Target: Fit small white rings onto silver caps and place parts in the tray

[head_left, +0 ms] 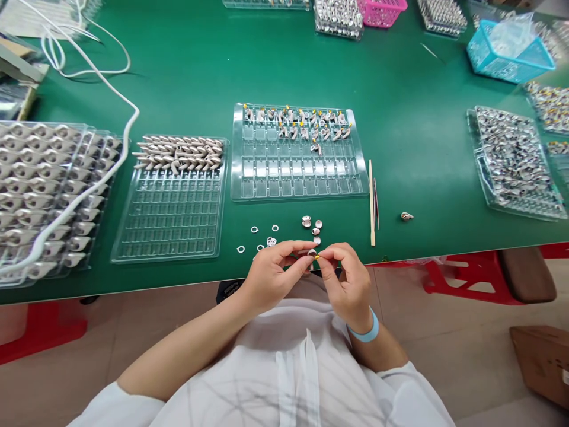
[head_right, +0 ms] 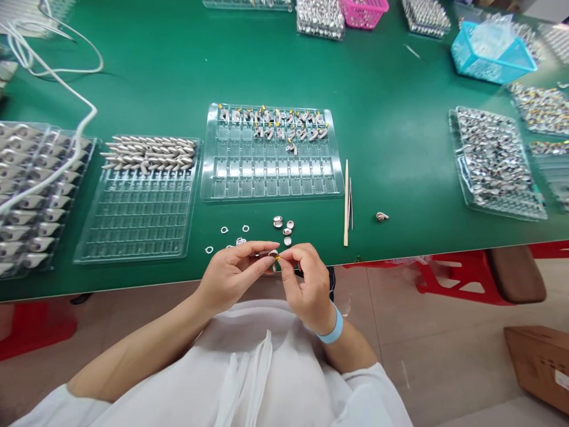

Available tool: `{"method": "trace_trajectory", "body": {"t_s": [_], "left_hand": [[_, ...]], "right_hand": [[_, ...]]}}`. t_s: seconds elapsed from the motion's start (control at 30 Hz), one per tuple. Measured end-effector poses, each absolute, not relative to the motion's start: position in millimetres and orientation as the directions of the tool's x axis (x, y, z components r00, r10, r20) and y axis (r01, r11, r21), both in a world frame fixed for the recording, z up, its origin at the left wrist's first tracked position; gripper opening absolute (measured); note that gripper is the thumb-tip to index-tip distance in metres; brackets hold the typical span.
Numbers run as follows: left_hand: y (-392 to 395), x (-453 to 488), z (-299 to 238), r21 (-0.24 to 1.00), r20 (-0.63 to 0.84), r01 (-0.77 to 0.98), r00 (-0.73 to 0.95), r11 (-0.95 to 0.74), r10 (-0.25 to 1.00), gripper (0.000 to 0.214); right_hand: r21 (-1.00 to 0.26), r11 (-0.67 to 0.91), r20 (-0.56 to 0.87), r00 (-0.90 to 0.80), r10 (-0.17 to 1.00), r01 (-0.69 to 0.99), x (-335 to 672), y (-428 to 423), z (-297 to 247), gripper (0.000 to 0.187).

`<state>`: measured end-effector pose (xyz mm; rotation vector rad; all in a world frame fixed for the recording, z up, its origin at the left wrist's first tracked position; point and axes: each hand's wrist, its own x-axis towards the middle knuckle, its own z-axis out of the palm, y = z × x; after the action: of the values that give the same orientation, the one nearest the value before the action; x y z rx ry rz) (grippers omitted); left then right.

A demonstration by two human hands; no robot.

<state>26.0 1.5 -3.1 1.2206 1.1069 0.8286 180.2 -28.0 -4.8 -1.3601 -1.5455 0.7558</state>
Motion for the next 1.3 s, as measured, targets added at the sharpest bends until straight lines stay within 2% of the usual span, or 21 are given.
{"method": "trace_trajectory", "body": {"t_s": [0.1,0.4,0.63,0.8,1.07,1.3], "left_hand": [[1,25,-3,0.977,-0.214,0.081,0.289,0.199,0.933,0.026],[-1,29,-5,0.975,-0.125,0.208,0.252,0.073,0.959,0.020],[-2,25,-6,0.975,-0.131,0.213,0.321,0.063,0.938,0.026],[-2,23,-8,0.973,-0.130,0.225,0.346,0.052,0.929,0.025],[-3,21,-8,0.964,-0.115,0.264,0.438,-0.005,0.891,0.025],[-3,18,-6,0.941,0.006,0.288,0.508,-0.177,0.861,0.025]], "right_hand": [[-0.867,0.241,0.275,0.017,0.961,0.436,180,-28,-7,0.015],[-0.838,0.309,0.321,-0.052,0.946,0.450,179,-27,-7,0.018],[-0.775,0.321,0.334,-0.078,0.939,0.545,184,-26,-8,0.017],[-0.752,0.349,0.313,-0.163,0.936,0.559,189,-24,-6,0.017],[-0.834,0.235,0.100,-0.283,0.954,0.499,202,-12,9,0.009],[-0.873,0.050,-0.140,-0.346,0.928,0.486,211,-2,22,0.004]]}}
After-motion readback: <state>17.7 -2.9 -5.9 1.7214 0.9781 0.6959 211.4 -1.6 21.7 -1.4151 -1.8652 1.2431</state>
